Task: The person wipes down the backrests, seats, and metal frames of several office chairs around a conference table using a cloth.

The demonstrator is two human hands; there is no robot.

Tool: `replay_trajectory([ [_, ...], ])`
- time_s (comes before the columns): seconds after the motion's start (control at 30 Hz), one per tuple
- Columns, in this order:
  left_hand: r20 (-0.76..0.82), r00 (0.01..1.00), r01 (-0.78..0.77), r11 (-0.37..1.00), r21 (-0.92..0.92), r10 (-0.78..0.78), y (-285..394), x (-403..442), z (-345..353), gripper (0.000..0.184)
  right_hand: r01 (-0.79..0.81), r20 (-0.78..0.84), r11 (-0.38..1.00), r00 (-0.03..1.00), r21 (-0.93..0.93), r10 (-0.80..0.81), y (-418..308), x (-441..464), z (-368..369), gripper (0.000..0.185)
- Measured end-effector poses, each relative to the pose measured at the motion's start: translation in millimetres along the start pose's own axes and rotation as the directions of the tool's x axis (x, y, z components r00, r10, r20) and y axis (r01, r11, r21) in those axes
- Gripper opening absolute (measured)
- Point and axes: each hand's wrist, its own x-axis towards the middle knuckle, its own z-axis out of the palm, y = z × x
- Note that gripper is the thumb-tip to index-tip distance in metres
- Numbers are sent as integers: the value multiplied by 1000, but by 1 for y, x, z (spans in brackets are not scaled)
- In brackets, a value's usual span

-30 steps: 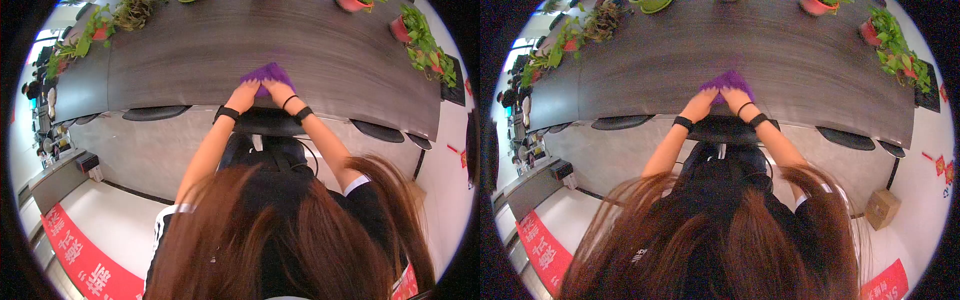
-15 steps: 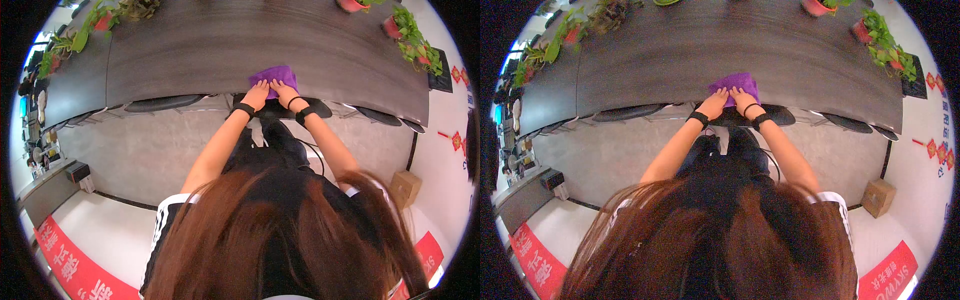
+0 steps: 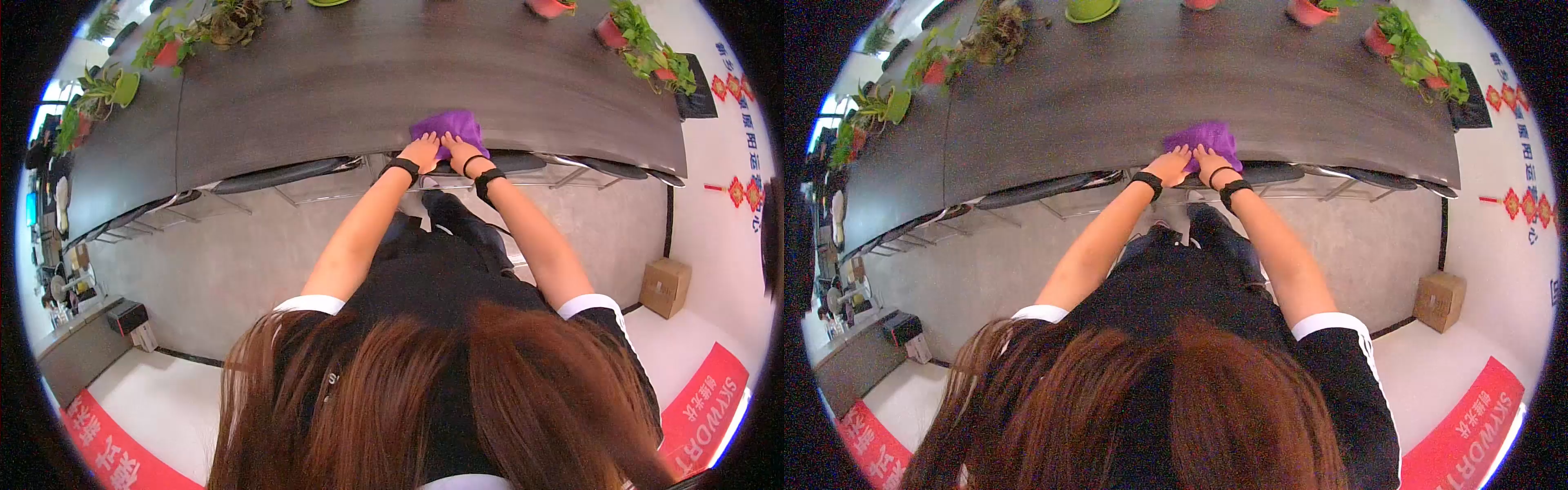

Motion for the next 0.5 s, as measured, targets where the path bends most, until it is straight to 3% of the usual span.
replay_trajectory([
  [0.37,20,999,45,998,-38,-44,1,4,-13,62,100,-1,995,995,-17,-100,16,10,-6,58],
  [0.4,18,998,54,997,-46,-53,3,2,-13,62,169,-101,984,980,-54,-174,15,7,-6,57],
  [0.5,-12,998,62,990,-128,-64,5,-4,-14,60,45,33,999,998,16,-45,14,9,-22,48],
])
